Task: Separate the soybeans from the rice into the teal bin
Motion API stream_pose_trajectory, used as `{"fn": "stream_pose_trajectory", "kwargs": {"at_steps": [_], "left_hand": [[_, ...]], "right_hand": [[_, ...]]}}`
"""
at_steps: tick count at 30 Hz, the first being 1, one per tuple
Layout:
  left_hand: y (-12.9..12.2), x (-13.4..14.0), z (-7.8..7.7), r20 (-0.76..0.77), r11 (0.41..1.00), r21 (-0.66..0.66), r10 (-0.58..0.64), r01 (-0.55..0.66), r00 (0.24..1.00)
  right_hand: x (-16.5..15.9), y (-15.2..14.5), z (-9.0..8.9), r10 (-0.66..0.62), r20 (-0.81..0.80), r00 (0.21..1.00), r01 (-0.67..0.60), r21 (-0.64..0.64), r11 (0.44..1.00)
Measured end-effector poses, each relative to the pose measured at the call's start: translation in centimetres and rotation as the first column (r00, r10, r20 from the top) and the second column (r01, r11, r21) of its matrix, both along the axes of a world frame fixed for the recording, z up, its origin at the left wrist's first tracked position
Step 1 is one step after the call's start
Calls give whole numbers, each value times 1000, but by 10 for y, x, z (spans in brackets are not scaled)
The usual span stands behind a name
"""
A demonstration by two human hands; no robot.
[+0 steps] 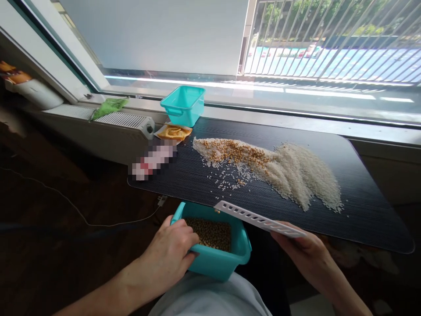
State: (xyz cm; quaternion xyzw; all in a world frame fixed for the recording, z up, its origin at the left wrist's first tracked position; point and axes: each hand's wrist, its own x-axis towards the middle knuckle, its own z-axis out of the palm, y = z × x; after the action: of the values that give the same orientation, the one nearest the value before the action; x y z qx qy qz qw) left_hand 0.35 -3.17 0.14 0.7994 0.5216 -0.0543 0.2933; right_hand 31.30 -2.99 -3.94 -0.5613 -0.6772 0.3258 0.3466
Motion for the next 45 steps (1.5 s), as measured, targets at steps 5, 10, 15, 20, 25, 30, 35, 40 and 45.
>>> {"fn": "stream_pose_trajectory", "kwargs": {"at_steps": [5, 10, 15, 20, 25, 30, 35, 40, 45], "left_hand": [[-1, 5, 1, 26, 1000, -1, -11, 11, 1000], [-2, 4, -3, 5, 999, 28, -16, 16, 1000], [0, 7, -3, -17, 1000, 8, -26, 26, 1000], [3, 11, -4, 5, 1000, 8, -30, 30, 1000], [3, 13, -5, 5, 999, 4, -51, 51, 999], [2, 13, -7, 24, 998, 21, -56, 55, 998], [2, 13, -7, 19, 998, 31, -58, 57, 998], [5, 15, -3, 0, 998, -6, -64, 64, 998], [5, 17, -1, 4, 998, -9, -63, 63, 998]], "right_hand": [[-14, 14, 1, 18, -13, 1000, -18, -9, 1000], [-24, 52, -9, -55, -19, 998, 57, 104, 993], [-11, 65, -4, -154, -18, 988, 155, 119, 981], [22, 40, 0, -286, 12, 958, 284, 102, 954], [35, 19, -4, -299, 21, 954, 296, 96, 950], [32, 23, -4, -311, -7, 950, 311, 79, 947], [26, 37, -8, -282, -66, 957, 283, 11, 959], [27, 28, -8, -235, -80, 969, 234, -28, 972], [32, 15, -3, -264, -78, 961, 263, -32, 964]]}}
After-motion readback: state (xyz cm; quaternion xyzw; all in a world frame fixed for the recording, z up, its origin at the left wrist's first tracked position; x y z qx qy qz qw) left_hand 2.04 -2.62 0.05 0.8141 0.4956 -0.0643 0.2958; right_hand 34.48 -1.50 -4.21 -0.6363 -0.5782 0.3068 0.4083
